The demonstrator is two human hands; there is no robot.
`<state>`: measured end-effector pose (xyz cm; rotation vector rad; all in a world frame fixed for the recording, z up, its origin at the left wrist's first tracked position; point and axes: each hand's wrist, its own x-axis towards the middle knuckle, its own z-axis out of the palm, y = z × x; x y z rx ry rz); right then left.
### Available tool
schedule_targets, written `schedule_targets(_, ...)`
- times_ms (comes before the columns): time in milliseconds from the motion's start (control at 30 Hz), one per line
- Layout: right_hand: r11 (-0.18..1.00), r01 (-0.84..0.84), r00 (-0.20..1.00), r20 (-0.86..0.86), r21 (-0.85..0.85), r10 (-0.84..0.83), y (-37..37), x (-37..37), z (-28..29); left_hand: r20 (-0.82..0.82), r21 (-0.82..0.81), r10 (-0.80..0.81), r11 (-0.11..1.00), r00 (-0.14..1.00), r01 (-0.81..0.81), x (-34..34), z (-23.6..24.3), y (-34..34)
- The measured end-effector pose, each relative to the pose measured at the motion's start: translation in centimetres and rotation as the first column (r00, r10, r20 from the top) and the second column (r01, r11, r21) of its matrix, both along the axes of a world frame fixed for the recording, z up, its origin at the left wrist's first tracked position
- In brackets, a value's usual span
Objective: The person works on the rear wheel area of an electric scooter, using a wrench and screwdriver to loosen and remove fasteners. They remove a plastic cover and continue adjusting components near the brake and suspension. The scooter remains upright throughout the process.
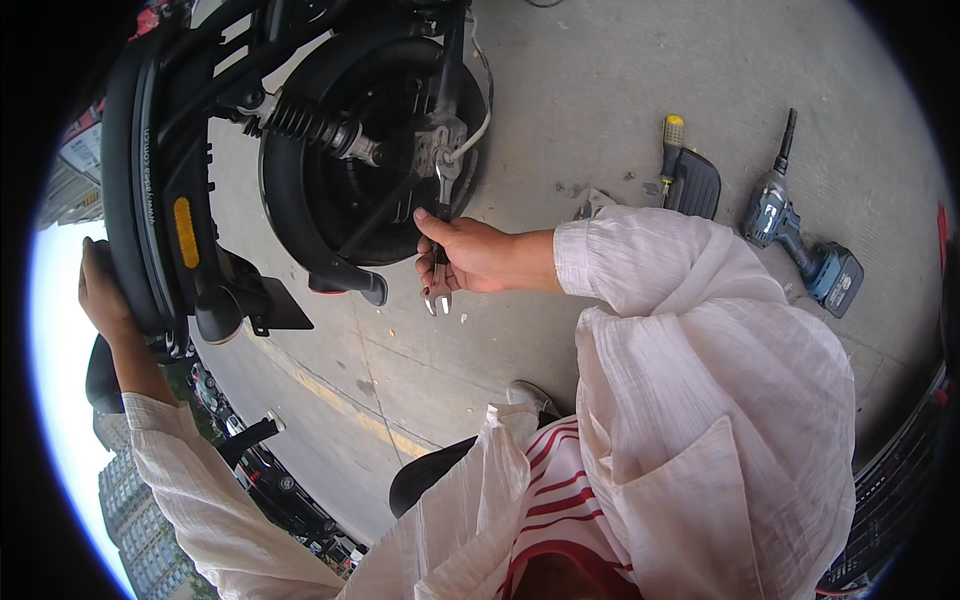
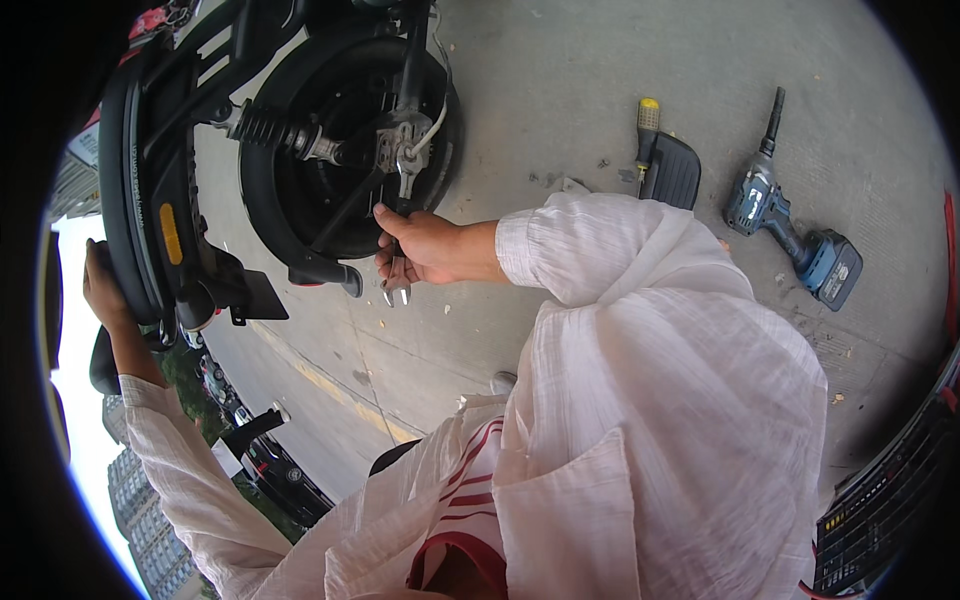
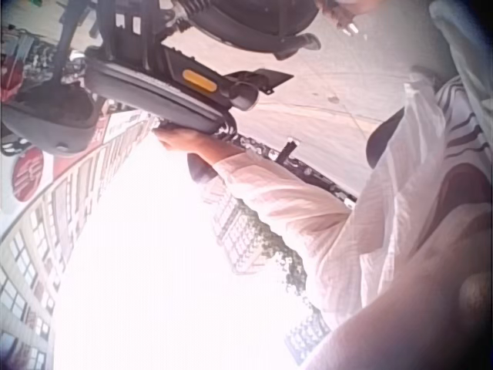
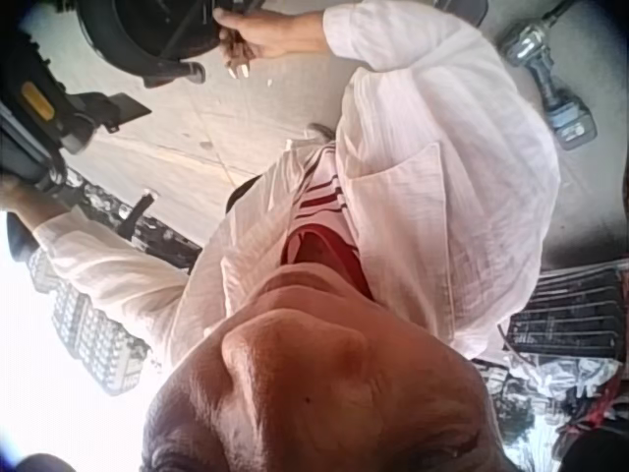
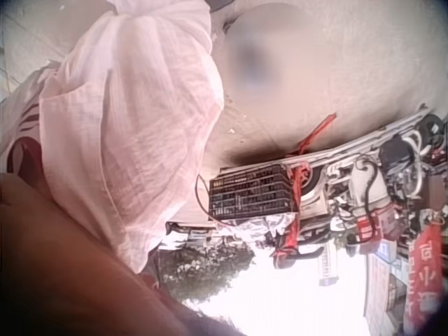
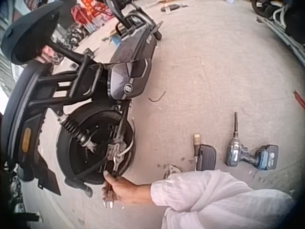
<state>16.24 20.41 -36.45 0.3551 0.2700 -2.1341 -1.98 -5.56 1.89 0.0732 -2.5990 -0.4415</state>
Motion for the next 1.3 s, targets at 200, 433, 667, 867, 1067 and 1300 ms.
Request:
schedule_targets(200, 0.702, 0.033, 0.779, -0.459, 0.711, 0.428, 3.7, -1.6, -9.2, 0.02, 0.039, -0.04, 0.998, 0.999, 0.039, -0.7, -1.2, 0.4)
schedule_targets(433, -0.18, 0.829, 0.361, -0.261, 0.529, 0.895, 14.3, -8.8, -11.2, -0.01, 0.012, -0.021, 1.0, 1.0, 0.021, 0.1, -0.3, 0.6)
schedule_targets(667, -0.262, 0.549, 0.161, 0.207, 0.794, 0.965, 15.3, -5.4, -12.7, 0.016, 0.032, -0.009, 0.999, 1.0, 0.009, 0.2, -0.7, 1.0)
schedule_targets(867, -0.018, 0.808, 0.251, -0.317, 0.588, 0.915, 14.1, -5.3, -4.0, 0.003, 0.009, -0.013, 1.0, 1.0, 0.013, 0.6, -0.1, 0.3)
schedule_targets(1067, 0.099, 0.995, -0.069, -0.691, 0.004, 0.719, 10.1, -6.7, -2.0, -0.009, 0.003, -0.035, 0.999, 0.999, 0.035, 0.1, -0.2, 0.2)
schedule_targets(1300, 0.031, 0.996, 0.022, -0.606, 0.078, 0.795, 6.4, -6.5, -4.8, -0.057, -0.058, -0.052, 0.997, 0.997, 0.048, 0.6, 0.2, 0.8)
